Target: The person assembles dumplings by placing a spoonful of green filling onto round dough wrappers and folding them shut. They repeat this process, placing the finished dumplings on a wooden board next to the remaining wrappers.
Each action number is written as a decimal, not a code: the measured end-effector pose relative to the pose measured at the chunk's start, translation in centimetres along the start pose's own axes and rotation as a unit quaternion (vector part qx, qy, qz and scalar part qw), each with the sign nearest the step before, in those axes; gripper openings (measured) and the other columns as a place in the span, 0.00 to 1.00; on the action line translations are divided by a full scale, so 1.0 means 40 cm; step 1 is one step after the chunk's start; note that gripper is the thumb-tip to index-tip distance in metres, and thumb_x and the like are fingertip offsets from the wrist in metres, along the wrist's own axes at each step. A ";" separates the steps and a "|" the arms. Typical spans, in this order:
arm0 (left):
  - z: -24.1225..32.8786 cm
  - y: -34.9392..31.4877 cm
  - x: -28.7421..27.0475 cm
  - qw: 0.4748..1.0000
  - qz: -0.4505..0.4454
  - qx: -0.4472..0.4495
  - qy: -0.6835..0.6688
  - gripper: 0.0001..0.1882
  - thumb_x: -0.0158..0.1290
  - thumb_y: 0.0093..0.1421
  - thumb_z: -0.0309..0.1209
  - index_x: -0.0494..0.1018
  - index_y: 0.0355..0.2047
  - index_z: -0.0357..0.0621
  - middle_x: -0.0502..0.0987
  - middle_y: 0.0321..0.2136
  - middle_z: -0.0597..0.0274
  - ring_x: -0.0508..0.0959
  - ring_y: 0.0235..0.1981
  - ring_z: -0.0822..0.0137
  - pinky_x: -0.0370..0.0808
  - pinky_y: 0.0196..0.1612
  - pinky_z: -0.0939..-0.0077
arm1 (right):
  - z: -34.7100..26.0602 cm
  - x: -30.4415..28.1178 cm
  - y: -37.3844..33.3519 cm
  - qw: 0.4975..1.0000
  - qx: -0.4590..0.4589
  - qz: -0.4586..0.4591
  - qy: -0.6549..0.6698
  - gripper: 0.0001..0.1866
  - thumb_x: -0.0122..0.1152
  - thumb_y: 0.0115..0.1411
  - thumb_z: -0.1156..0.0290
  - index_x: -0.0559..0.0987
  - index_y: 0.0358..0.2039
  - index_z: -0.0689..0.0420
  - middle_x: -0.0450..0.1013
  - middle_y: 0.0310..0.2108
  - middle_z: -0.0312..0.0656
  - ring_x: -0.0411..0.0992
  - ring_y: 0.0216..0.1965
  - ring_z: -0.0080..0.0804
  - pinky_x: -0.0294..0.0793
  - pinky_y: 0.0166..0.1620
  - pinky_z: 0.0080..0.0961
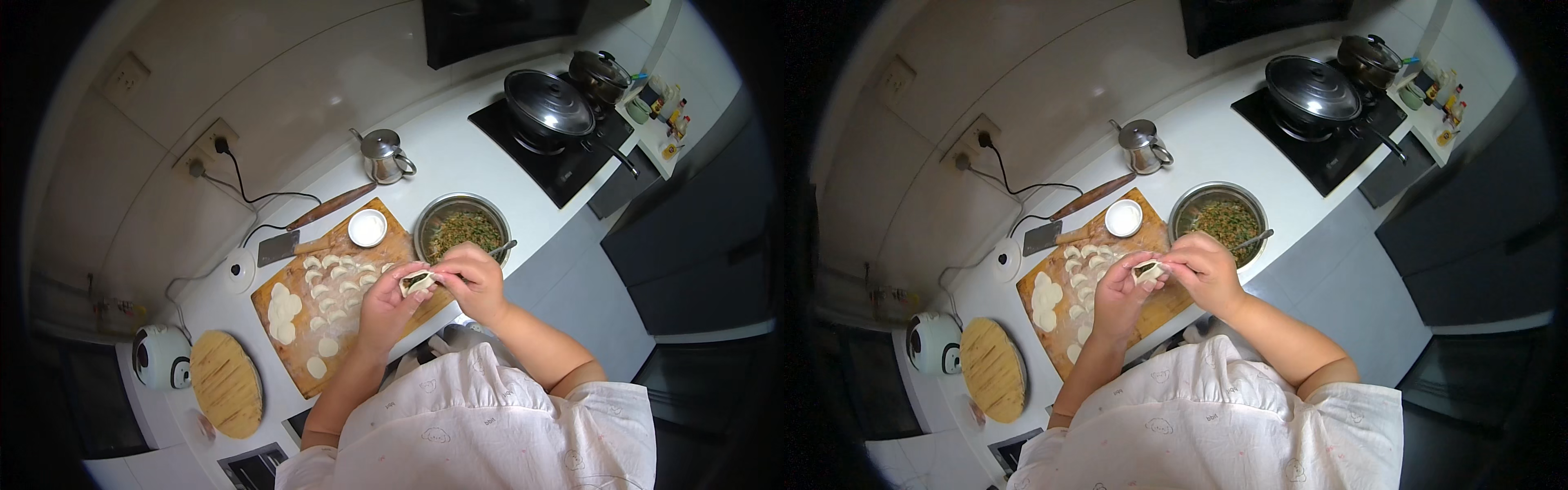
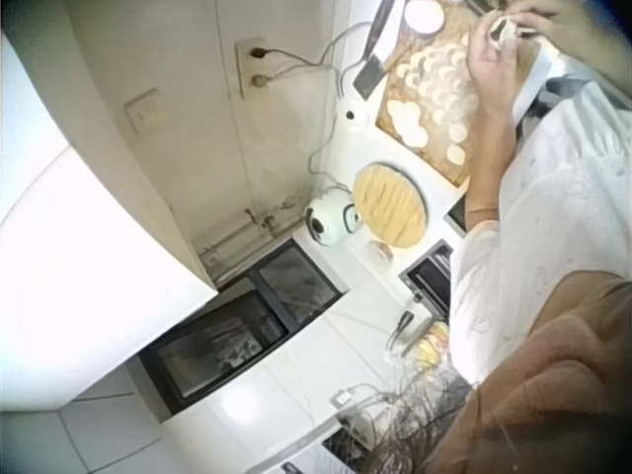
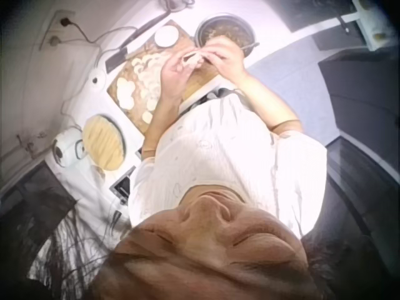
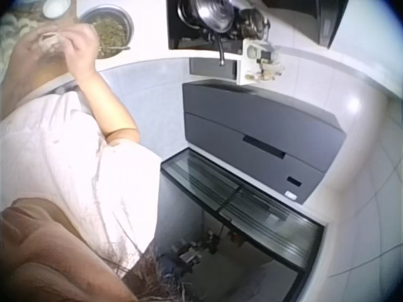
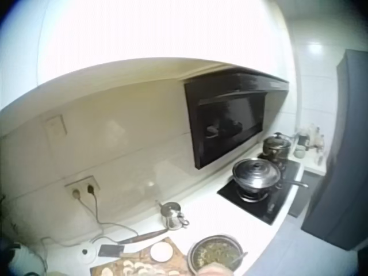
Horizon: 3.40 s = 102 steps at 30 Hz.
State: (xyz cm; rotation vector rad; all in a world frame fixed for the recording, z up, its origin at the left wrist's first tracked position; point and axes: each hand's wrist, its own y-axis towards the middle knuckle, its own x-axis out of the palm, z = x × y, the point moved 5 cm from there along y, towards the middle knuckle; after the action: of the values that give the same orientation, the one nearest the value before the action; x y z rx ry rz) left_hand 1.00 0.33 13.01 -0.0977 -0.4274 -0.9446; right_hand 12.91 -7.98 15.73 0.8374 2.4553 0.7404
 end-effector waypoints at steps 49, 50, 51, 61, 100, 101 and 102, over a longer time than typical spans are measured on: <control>0.055 -0.068 0.009 0.984 0.008 0.030 0.177 0.27 0.46 0.54 0.14 0.54 0.55 0.34 0.67 0.48 0.48 0.70 0.48 0.66 0.70 0.49 0.77 | -0.126 0.027 0.028 0.968 -0.169 -0.115 -0.147 0.12 0.65 0.42 0.73 0.79 0.31 0.57 0.70 0.26 0.38 0.68 0.27 0.35 0.68 0.31 0.27; 0.060 -0.068 0.010 0.982 0.006 0.039 0.186 0.27 0.46 0.54 0.14 0.54 0.55 0.34 0.67 0.48 0.48 0.70 0.48 0.66 0.70 0.49 0.77 | -0.129 0.027 0.033 0.967 -0.167 -0.124 -0.148 0.12 0.65 0.42 0.72 0.79 0.31 0.57 0.70 0.27 0.38 0.68 0.27 0.35 0.68 0.31 0.27; 0.062 -0.068 0.009 0.978 0.004 0.032 0.208 0.27 0.47 0.54 0.15 0.55 0.55 0.34 0.68 0.48 0.49 0.71 0.47 0.66 0.70 0.48 0.77 | -0.131 0.028 0.038 0.966 -0.164 -0.132 -0.149 0.12 0.65 0.43 0.72 0.79 0.32 0.56 0.70 0.27 0.38 0.68 0.27 0.35 0.68 0.31 0.27; 0.117 -0.064 0.027 0.926 -0.008 0.089 0.367 0.27 0.53 0.52 0.19 0.59 0.53 0.35 0.72 0.43 0.55 0.72 0.45 0.69 0.70 0.46 0.77 | -0.098 0.034 0.051 0.987 -0.050 -0.149 -0.015 0.06 0.64 0.43 0.76 0.78 0.25 0.58 0.70 0.26 0.38 0.68 0.28 0.32 0.67 0.32 0.25; 0.018 -0.050 0.003 0.997 -0.015 -0.071 -0.031 0.13 0.48 0.57 0.20 0.67 0.44 0.32 0.72 0.38 0.61 0.72 0.40 0.73 0.70 0.44 0.78 | -0.065 0.048 0.061 0.986 0.001 -0.168 0.008 0.08 0.62 0.44 0.78 0.79 0.29 0.57 0.68 0.25 0.39 0.66 0.28 0.35 0.66 0.31 0.25; 0.019 -0.052 0.005 0.995 -0.010 -0.091 -0.048 0.12 0.48 0.57 0.21 0.67 0.42 0.32 0.71 0.38 0.60 0.72 0.40 0.71 0.71 0.44 0.76 | -0.071 0.047 0.062 0.986 -0.042 -0.161 -0.028 0.08 0.62 0.44 0.78 0.79 0.29 0.57 0.68 0.25 0.39 0.66 0.28 0.35 0.67 0.31 0.26; 0.016 -0.050 0.007 0.993 -0.024 -0.097 -0.062 0.12 0.47 0.58 0.21 0.67 0.42 0.32 0.71 0.37 0.60 0.73 0.39 0.71 0.71 0.43 0.76 | -0.078 0.046 0.063 0.983 -0.084 -0.153 -0.064 0.09 0.62 0.44 0.77 0.79 0.29 0.57 0.68 0.25 0.39 0.66 0.28 0.35 0.67 0.31 0.26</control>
State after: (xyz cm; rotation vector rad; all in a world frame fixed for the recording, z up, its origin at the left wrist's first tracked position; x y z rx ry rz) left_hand -0.66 -0.88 13.51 -0.3249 -0.4528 -1.0297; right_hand 10.93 -6.14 19.22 0.4160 2.2971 0.7412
